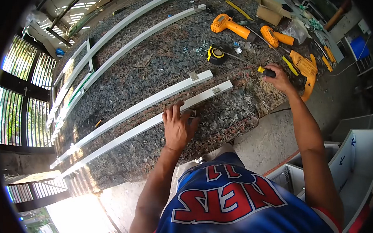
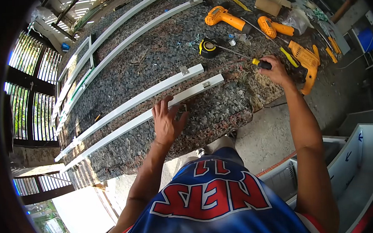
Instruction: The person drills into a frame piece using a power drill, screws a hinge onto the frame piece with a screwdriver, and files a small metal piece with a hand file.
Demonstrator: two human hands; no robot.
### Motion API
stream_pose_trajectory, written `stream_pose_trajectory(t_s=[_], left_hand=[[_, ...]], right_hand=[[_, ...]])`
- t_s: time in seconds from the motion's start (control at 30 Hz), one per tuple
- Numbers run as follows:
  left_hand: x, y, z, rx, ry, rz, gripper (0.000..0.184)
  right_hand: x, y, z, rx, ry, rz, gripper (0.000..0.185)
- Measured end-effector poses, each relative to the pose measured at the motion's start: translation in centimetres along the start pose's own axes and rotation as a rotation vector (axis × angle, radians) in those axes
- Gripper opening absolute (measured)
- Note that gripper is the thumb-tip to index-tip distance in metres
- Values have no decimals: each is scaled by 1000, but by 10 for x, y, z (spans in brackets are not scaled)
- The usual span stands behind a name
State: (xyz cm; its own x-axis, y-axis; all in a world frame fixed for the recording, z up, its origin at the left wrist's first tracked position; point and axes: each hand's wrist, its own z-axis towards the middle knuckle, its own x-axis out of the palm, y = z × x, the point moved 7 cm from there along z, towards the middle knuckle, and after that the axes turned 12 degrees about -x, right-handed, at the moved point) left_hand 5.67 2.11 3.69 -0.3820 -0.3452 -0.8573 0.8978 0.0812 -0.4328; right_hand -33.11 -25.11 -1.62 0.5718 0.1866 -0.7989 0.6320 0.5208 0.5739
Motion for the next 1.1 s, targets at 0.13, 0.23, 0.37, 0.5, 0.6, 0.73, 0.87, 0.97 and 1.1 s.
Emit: stream_pose_trajectory(t_s=[0.13, 0.23, 0.37, 0.5, 0.6, 0.73, 0.87, 0.97, 1.1], left_hand=[[7, -6, -11, -18, -50, 110, 21], [-1, -23, -5, -10, -103, -93, 16], [11, -57, 33, -109, 5, -442, 17], [36, -73, 56, -48, -90, -322, 27], [50, -73, 57, -91, -85, -246, 31], [57, -67, 67, -83, -45, -240, 37], [57, -57, 68, -209, 90, -301, 45], [54, -59, 69, -208, 61, -279, 44], [57, -56, 70, -274, 111, -294, 49]], right_hand=[[-5, 8, 0, -17, 7, -60, 54], [-6, 11, -1, -37, 34, -38, 54], [-6, 12, -4, -148, -38, -90, 54], [-6, 17, -7, -137, -28, -97, 52], [-5, 18, -10, -131, -13, -84, 50], [-7, 22, -8, -152, 7, -71, 50], [-8, 20, -6, -178, 43, -20, 50], [-9, 20, -6, -185, 56, -28, 50], [-9, 19, -5, -198, 72, -22, 50]])
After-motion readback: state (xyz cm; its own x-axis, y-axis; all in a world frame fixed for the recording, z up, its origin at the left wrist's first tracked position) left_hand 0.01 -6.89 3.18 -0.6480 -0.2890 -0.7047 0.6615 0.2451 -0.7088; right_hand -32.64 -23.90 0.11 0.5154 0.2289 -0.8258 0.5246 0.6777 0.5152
